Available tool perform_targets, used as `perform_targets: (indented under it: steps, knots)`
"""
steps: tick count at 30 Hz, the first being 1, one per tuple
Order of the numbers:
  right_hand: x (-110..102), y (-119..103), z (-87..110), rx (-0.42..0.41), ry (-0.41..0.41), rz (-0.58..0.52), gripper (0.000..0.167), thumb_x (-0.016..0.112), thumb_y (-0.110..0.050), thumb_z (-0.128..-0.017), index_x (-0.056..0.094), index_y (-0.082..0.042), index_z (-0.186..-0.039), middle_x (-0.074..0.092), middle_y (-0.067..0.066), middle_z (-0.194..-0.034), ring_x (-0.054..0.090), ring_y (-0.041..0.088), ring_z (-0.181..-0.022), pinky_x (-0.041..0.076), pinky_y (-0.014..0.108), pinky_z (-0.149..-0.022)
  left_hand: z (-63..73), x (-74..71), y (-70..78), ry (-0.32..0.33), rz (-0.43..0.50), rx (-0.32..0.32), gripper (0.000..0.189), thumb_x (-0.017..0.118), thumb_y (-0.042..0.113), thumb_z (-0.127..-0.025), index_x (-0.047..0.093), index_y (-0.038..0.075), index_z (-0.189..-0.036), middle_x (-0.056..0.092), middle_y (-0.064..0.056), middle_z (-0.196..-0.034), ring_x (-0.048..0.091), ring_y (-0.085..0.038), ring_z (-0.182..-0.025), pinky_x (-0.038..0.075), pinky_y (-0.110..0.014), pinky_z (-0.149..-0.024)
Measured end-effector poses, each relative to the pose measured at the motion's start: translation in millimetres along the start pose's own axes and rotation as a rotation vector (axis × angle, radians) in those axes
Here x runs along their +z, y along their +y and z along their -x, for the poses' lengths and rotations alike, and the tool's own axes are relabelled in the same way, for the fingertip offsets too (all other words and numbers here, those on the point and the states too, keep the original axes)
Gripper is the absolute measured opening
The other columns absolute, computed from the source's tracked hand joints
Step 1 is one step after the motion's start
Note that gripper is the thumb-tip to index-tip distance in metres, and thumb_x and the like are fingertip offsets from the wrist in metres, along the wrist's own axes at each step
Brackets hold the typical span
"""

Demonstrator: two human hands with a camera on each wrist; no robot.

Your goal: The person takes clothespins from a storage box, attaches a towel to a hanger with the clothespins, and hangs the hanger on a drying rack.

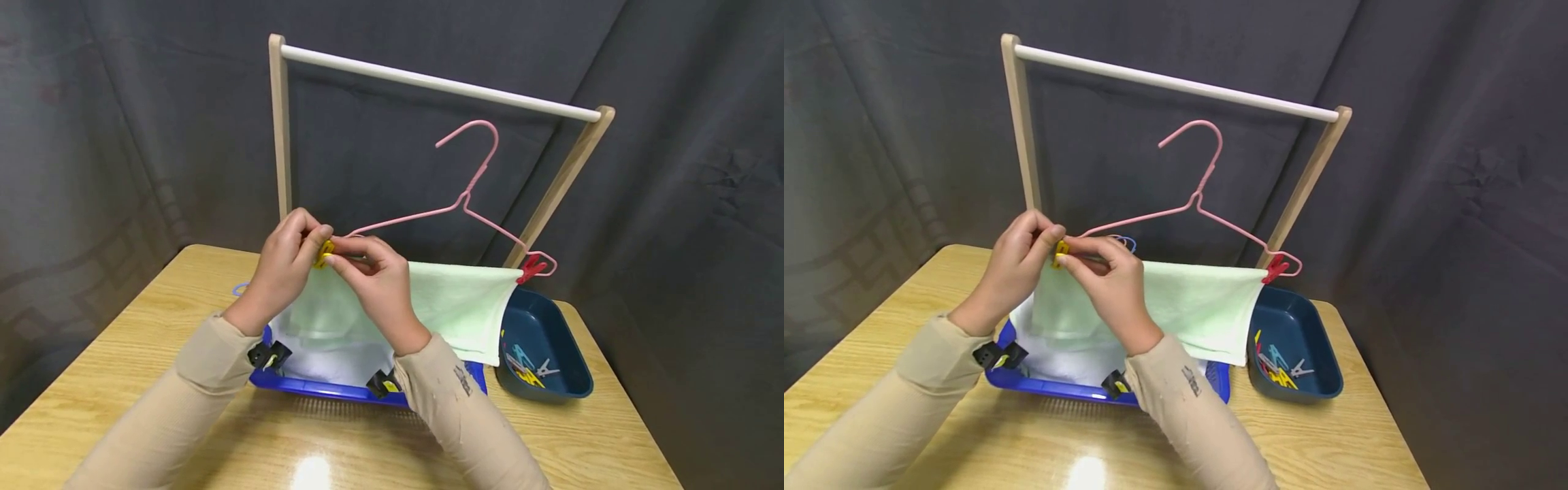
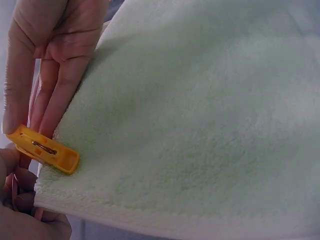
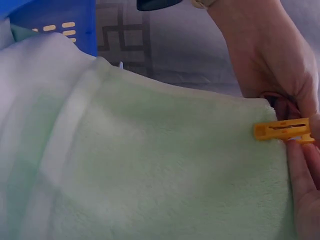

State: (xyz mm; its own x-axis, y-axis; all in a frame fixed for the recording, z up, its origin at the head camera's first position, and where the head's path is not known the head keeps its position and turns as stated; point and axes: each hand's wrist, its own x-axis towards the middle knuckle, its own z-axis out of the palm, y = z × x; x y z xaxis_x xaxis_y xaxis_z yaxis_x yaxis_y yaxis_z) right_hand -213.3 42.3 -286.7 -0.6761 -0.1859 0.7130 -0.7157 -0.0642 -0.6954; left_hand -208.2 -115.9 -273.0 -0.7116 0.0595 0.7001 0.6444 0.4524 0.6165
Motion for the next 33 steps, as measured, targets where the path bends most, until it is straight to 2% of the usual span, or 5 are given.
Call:
perform_targets:
  steps: [12,16,22,27,33]
  knots:
    - [6.2,-2.3,2.2,0.110,0.012,-0.009,0.020,0.077,0.002,-0.087,0.074,0.009,-0.106,0.073,0.020,-0.106,0.073,0.023,-0.096,0.059,0.035,-0.083,2.1,-1.1,-1.7,0.032,0.003,-0.019,0.018,0.058,0.008,-0.103,0.052,0.000,-0.087,0.048,-0.009,-0.081,0.045,-0.018,-0.074,0.035,-0.026,-0.066]
    - [5.9,-2.1,2.0,0.089,-0.006,0.019,0.020,0.076,0.001,-0.089,0.073,0.009,-0.107,0.072,0.020,-0.108,0.073,0.024,-0.095,0.059,0.035,-0.082,1.9,-1.9,-0.6,0.014,0.010,-0.023,0.018,0.056,0.009,-0.104,0.052,0.001,-0.088,0.048,-0.008,-0.082,0.044,-0.018,-0.074,0.035,-0.026,-0.066]
    - [2.4,1.1,2.9,0.007,0.028,0.070,0.016,0.075,0.000,-0.089,0.074,0.008,-0.104,0.072,0.019,-0.104,0.072,0.027,-0.089,0.060,0.034,-0.079,1.4,-1.4,1.3,-0.029,0.030,-0.016,0.018,0.057,0.011,-0.104,0.052,0.002,-0.089,0.048,-0.008,-0.083,0.045,-0.018,-0.073,0.036,-0.027,-0.063]
    - [1.6,2.4,2.8,-0.048,0.038,0.032,0.013,0.073,0.003,-0.090,0.074,0.010,-0.101,0.072,0.022,-0.100,0.072,0.032,-0.083,0.060,0.036,-0.075,1.8,-0.3,2.3,-0.034,0.038,0.007,0.017,0.058,0.009,-0.103,0.052,0.001,-0.088,0.048,-0.008,-0.083,0.046,-0.018,-0.073,0.037,-0.027,-0.062]
    - [0.5,-1.9,-2.2,0.026,0.010,0.004,0.012,0.074,0.003,-0.089,0.074,0.012,-0.097,0.073,0.024,-0.096,0.072,0.035,-0.077,0.061,0.036,-0.069,2.1,1.2,1.9,-0.024,0.043,0.016,0.018,0.058,0.007,-0.103,0.052,0.002,-0.087,0.048,-0.007,-0.081,0.044,-0.017,-0.072,0.035,-0.027,-0.062]
